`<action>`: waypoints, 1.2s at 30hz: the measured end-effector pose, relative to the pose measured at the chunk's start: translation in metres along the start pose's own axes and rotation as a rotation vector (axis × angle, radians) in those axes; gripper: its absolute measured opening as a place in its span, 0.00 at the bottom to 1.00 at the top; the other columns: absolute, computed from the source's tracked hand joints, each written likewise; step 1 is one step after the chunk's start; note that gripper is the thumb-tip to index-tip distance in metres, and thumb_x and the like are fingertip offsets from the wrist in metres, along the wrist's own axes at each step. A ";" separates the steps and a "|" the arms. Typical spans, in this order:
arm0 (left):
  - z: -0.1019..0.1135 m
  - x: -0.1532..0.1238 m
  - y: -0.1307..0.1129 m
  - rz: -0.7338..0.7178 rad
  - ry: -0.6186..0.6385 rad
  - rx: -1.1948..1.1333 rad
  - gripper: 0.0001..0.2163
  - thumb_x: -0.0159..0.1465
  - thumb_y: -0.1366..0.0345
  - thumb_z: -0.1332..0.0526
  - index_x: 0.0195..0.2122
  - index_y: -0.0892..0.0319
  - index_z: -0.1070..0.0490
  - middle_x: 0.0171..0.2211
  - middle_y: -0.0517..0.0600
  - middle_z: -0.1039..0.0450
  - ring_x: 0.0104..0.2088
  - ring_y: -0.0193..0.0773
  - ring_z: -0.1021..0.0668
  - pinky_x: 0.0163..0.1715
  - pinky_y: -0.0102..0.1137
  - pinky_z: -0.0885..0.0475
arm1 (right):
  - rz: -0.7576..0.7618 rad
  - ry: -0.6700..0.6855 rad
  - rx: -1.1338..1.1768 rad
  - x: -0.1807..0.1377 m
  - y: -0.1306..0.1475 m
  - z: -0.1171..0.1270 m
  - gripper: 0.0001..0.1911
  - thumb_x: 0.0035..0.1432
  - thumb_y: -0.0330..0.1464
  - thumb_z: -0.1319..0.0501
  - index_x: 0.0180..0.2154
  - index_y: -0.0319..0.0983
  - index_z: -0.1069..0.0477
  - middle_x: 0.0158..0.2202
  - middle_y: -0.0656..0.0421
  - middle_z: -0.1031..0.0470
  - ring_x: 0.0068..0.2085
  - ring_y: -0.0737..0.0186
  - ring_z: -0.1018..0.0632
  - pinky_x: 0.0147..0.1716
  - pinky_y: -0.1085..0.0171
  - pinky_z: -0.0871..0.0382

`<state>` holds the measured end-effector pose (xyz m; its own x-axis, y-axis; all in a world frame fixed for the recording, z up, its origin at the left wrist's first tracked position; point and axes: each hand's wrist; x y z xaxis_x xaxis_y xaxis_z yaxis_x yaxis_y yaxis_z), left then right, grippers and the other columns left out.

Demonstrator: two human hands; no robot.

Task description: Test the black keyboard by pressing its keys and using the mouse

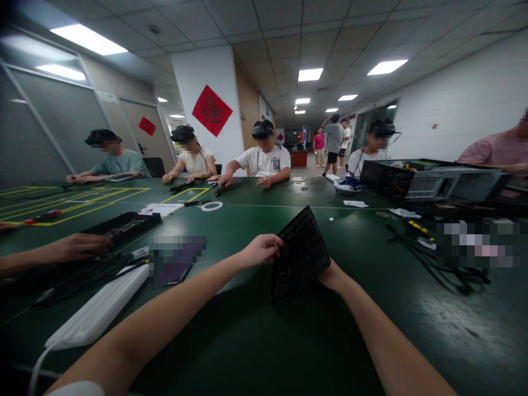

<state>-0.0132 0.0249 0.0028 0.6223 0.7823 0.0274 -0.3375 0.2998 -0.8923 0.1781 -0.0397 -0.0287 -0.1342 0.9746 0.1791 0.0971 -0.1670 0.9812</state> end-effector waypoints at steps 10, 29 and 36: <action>-0.003 -0.011 -0.017 -0.259 -0.041 0.792 0.10 0.53 0.73 0.48 0.35 0.59 0.34 0.29 0.51 0.29 0.31 0.40 0.27 0.30 0.30 0.35 | -0.101 -0.100 0.137 -0.004 0.008 -0.003 0.18 0.29 0.45 0.31 0.27 0.46 0.24 0.33 0.63 0.23 0.38 0.55 0.26 0.46 0.53 0.34; 0.000 -0.006 -0.015 -0.299 0.016 0.670 0.05 0.59 0.70 0.48 0.36 0.60 0.36 0.31 0.48 0.30 0.32 0.33 0.28 0.31 0.26 0.35 | -0.172 -0.168 0.249 -0.006 0.025 -0.014 0.21 0.16 0.44 0.29 0.21 0.47 0.25 0.26 0.66 0.22 0.31 0.63 0.25 0.39 0.61 0.30; -0.006 0.004 -0.012 -0.245 -0.021 0.757 0.14 0.63 0.57 0.52 0.28 0.59 0.35 0.23 0.46 0.35 0.24 0.33 0.32 0.25 0.27 0.39 | -0.224 -0.176 0.330 -0.004 0.020 -0.011 0.21 0.14 0.45 0.30 0.21 0.48 0.25 0.27 0.67 0.22 0.32 0.63 0.25 0.41 0.62 0.32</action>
<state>-0.0025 0.0208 0.0108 0.7303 0.6537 0.1984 -0.5853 0.7485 -0.3118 0.1694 -0.0490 -0.0092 -0.0210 0.9967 -0.0790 0.3988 0.0808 0.9135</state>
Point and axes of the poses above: each hand's wrist, its own x-axis towards the middle knuckle, its own z-axis out of the back of the hand, y = z × x
